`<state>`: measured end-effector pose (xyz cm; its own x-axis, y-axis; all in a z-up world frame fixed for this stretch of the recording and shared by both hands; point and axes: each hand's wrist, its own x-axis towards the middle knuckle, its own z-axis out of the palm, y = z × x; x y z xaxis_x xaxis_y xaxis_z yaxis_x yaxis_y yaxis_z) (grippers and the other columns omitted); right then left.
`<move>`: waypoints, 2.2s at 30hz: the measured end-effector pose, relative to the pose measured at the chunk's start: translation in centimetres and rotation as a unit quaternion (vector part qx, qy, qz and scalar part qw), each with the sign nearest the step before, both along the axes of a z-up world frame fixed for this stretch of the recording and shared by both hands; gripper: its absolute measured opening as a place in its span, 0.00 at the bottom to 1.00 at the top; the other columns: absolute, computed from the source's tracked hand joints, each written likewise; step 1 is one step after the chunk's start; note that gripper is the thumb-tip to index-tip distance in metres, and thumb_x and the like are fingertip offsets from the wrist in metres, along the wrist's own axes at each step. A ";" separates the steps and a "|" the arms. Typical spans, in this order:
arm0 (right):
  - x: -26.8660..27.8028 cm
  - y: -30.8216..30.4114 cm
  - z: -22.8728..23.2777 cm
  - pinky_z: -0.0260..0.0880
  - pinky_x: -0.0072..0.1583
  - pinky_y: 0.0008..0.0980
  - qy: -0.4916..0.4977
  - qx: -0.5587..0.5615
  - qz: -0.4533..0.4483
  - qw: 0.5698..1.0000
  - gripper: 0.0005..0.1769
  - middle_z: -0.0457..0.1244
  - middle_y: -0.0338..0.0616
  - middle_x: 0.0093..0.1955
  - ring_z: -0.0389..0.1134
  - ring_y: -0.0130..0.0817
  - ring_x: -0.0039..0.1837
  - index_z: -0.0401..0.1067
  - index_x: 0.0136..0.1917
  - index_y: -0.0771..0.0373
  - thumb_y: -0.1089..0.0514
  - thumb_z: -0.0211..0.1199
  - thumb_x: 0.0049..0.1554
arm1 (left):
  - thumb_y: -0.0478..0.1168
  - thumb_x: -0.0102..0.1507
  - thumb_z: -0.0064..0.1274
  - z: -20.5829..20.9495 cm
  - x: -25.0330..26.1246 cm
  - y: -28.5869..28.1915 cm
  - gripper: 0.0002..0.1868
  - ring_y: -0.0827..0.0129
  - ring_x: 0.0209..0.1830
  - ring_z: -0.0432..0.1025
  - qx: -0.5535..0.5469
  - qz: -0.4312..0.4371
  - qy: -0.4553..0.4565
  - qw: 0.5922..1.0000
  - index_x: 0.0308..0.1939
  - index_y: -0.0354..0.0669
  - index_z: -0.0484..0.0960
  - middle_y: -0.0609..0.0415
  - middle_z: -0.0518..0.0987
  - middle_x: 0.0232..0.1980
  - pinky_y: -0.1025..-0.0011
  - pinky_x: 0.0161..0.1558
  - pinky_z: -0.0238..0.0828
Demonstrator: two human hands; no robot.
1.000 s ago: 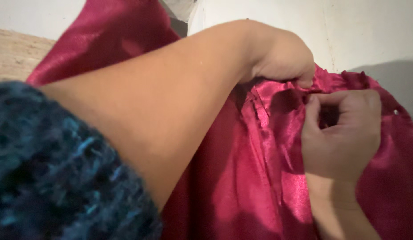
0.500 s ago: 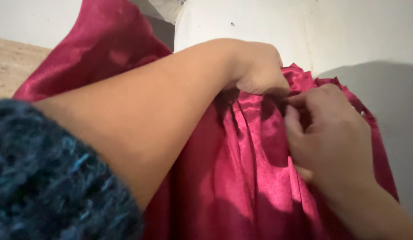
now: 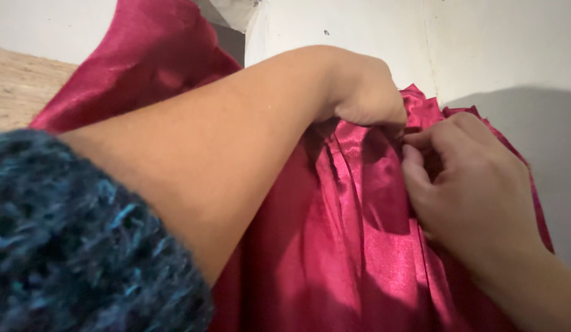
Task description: The person hand-sews a red satin curtain by repeatedly inserting a needle and pulling thread through the fabric. The hands gather and adjust the curtain edge while stitching along the top hem.
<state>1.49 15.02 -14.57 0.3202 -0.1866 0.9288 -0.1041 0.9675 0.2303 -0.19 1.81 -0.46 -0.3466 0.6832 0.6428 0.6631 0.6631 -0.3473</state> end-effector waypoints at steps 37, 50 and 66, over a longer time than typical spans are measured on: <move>0.2 0.5 1.2 0.69 0.47 0.35 -0.216 -0.266 0.178 0.922 0.12 0.71 0.46 0.41 0.70 0.33 0.41 0.80 0.48 0.64 0.54 0.67 0.56 | 0.56 0.60 0.57 0.8 -1.8 0.0 0.22 0.58 0.37 0.78 -0.009 -0.055 0.113 0.992 0.38 0.40 0.89 0.47 0.85 0.37 0.61 0.41 0.73; 0.3 2.6 3.7 0.72 0.46 0.33 -0.342 -0.265 0.174 0.885 0.15 0.70 0.50 0.39 0.70 0.35 0.40 0.74 0.53 0.71 0.54 0.65 0.62 | 0.57 0.57 0.57 -1.1 0.8 -1.3 0.23 0.59 0.48 0.78 -0.044 0.012 0.063 0.997 0.47 0.48 0.88 0.50 0.84 0.51 0.61 0.52 0.71; 1.0 5.4 5.5 0.61 0.42 0.33 -0.411 -0.161 0.271 0.855 0.10 0.63 0.47 0.35 0.61 0.34 0.37 0.76 0.51 0.69 0.60 0.66 0.61 | 0.61 0.54 0.63 -1.6 1.7 -1.5 0.28 0.60 0.48 0.80 -0.057 0.003 0.036 0.998 0.47 0.44 0.88 0.50 0.86 0.48 0.61 0.51 0.74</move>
